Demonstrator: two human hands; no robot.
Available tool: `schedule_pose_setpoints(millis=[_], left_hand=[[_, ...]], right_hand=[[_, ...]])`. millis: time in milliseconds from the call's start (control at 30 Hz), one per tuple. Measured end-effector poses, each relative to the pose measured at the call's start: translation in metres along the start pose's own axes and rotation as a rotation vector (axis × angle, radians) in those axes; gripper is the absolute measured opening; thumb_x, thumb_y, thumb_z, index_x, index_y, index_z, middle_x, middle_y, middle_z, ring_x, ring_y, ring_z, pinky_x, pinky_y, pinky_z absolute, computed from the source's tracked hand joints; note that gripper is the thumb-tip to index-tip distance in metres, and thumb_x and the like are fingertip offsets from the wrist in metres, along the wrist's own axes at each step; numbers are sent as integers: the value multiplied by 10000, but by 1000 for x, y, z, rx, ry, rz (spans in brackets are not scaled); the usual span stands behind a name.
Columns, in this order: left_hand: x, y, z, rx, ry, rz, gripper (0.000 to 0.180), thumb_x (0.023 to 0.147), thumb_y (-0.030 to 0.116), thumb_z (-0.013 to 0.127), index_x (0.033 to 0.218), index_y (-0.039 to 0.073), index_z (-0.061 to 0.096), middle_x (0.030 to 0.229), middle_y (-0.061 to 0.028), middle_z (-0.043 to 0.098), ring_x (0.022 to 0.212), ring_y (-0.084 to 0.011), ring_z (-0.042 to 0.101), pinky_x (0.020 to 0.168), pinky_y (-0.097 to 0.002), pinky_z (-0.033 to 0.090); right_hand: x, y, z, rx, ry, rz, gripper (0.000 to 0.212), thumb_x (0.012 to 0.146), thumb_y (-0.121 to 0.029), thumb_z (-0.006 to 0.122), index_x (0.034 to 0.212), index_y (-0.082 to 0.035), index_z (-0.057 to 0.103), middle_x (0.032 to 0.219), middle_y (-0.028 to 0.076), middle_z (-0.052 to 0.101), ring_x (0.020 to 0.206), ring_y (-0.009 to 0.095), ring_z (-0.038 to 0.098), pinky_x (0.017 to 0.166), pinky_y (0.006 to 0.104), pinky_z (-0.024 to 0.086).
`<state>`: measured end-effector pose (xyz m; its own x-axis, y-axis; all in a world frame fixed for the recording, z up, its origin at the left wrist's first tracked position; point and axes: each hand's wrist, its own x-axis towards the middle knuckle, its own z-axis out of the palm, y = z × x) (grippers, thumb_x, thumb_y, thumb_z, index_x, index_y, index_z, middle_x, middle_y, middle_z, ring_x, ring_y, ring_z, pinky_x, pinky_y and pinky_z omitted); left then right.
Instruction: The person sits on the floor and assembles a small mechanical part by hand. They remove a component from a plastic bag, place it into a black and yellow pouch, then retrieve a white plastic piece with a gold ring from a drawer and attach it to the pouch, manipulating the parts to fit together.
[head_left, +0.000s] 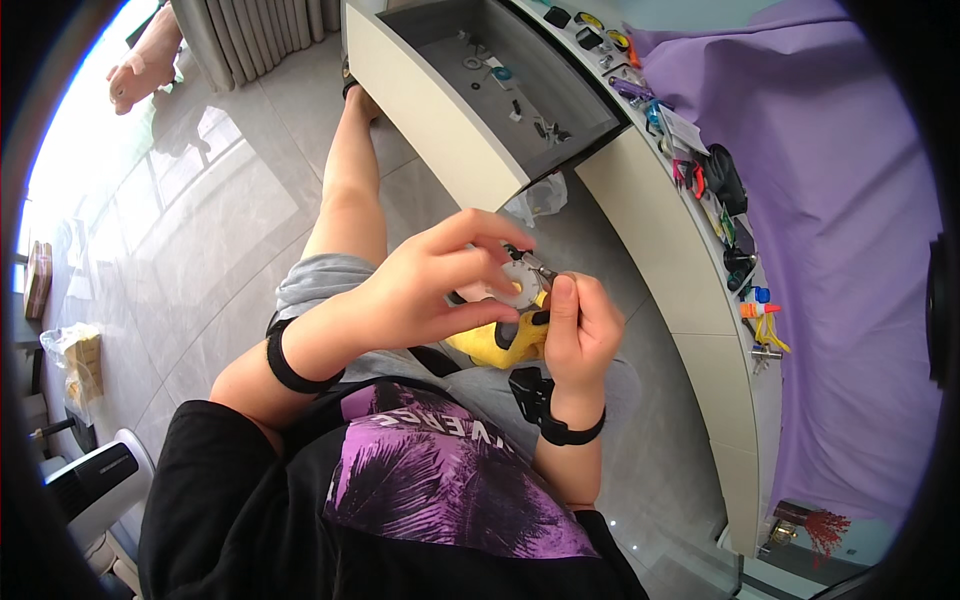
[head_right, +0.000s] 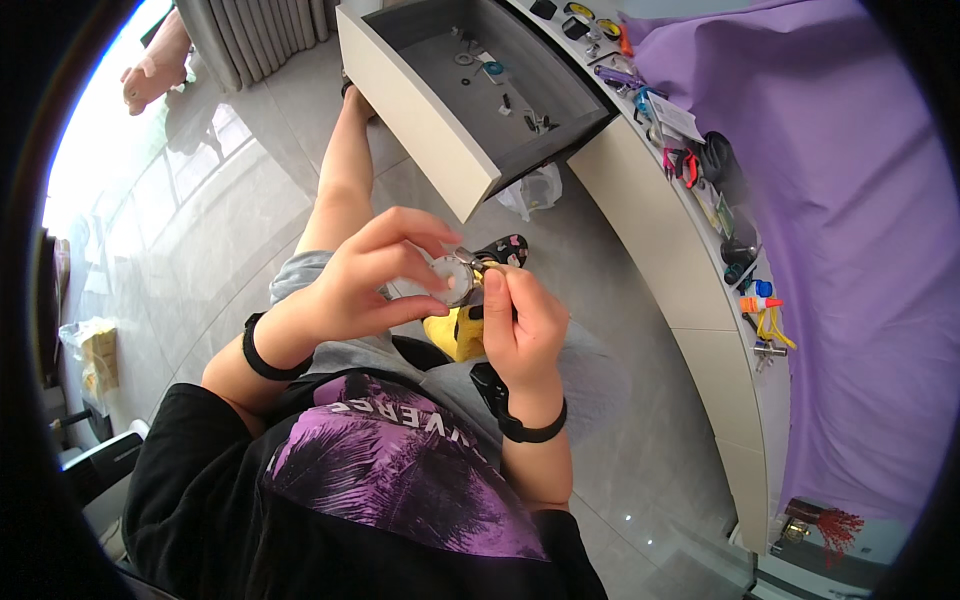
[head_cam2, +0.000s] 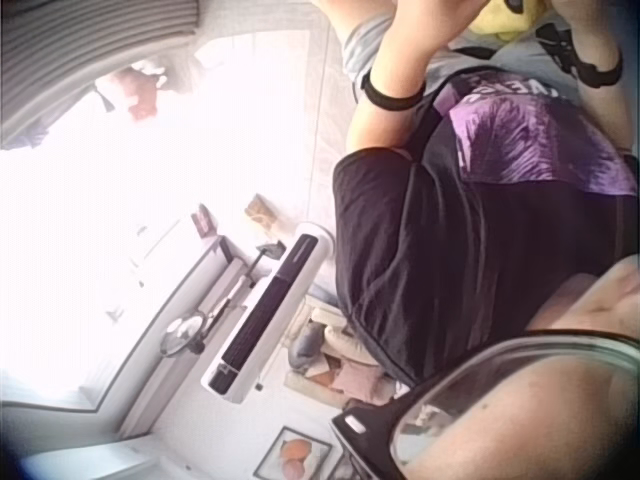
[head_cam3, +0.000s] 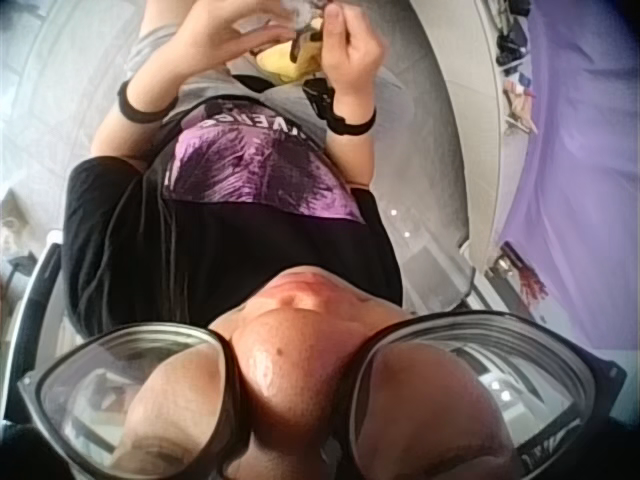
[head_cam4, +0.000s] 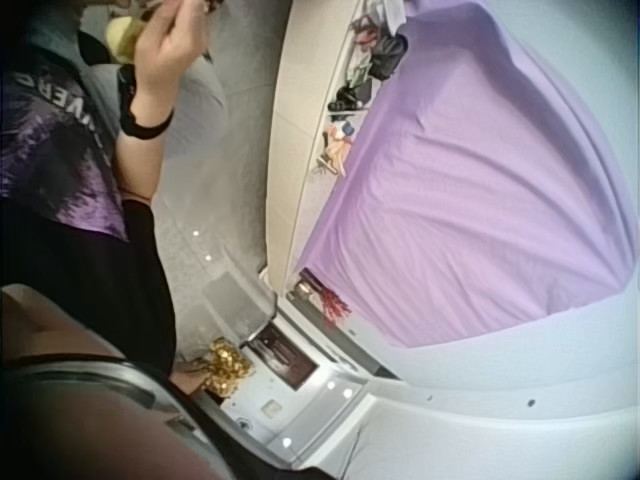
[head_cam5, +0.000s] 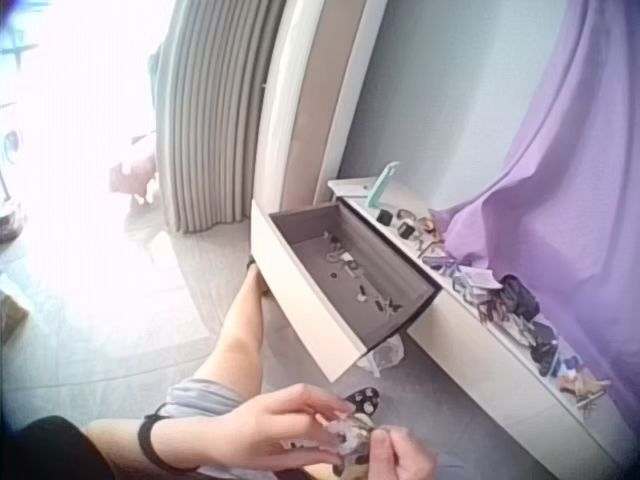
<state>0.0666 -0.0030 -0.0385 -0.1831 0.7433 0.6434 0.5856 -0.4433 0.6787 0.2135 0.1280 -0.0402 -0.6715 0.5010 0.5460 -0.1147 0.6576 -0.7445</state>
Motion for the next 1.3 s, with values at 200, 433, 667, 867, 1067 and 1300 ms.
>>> schedule_pose_setpoints(millis=[200, 433, 667, 867, 1067, 1300], left_hand=[[0, 12, -3, -79, -88, -337, 563, 737, 116, 780, 1220, 48, 501, 1170, -98, 549, 985, -189, 560, 765, -284, 522], [-2, 6, -2, -289, -108, -498, 525, 761, 37, 748, 1219, 28, 492, 1170, -79, 544, 1009, -148, 541, 800, -276, 524], [-9, 1, -1, -427, 35, -481, 425, 780, -72, 677, 1149, 22, 489, 1223, -87, 482, 1076, -163, 531, 876, -290, 505], [-9, -9, -3, -423, 81, -229, 391, 786, -93, 612, 1145, 24, 510, 1173, -71, 535, 1104, -159, 534, 841, -272, 505], [-3, -9, -2, -577, 134, -252, 389, 792, -120, 581, 1152, 14, 524, 1228, -96, 534, 1070, -188, 574, 831, -266, 510], [0, -10, -18, -245, -16, -218, 501, 815, -94, 579, 1286, 35, 466, 1242, -107, 550, 1039, -165, 573, 808, -268, 513]], right_hand=[[-1, 2, 2, -47, 4, -146, 78, 888, -66, 619, 903, 11, 621, 698, 94, 615, 541, 148, 531, 514, 262, 426], [0, -5, 0, -25, -2, -128, 72, 868, -40, 613, 904, 19, 633, 741, 114, 649, 577, 164, 589, 540, 258, 458], [2, -10, 1, -10, -72, -53, 98, 863, -52, 593, 890, 26, 645, 754, 121, 661, 597, 162, 612, 553, 261, 471], [2, -10, -6, 147, -306, 137, 138, 884, -88, 578, 890, 39, 633, 706, 96, 645, 568, 142, 584, 539, 251, 447], [2, -3, -7, 245, -272, 163, 146, 893, -96, 574, 878, 37, 632, 630, 34, 571, 523, 88, 489, 502, 231, 384], [5, -3, -4, 368, -343, 258, 154, 884, -101, 577, 855, 36, 641, 627, 21, 567, 553, 84, 501, 524, 232, 400]])
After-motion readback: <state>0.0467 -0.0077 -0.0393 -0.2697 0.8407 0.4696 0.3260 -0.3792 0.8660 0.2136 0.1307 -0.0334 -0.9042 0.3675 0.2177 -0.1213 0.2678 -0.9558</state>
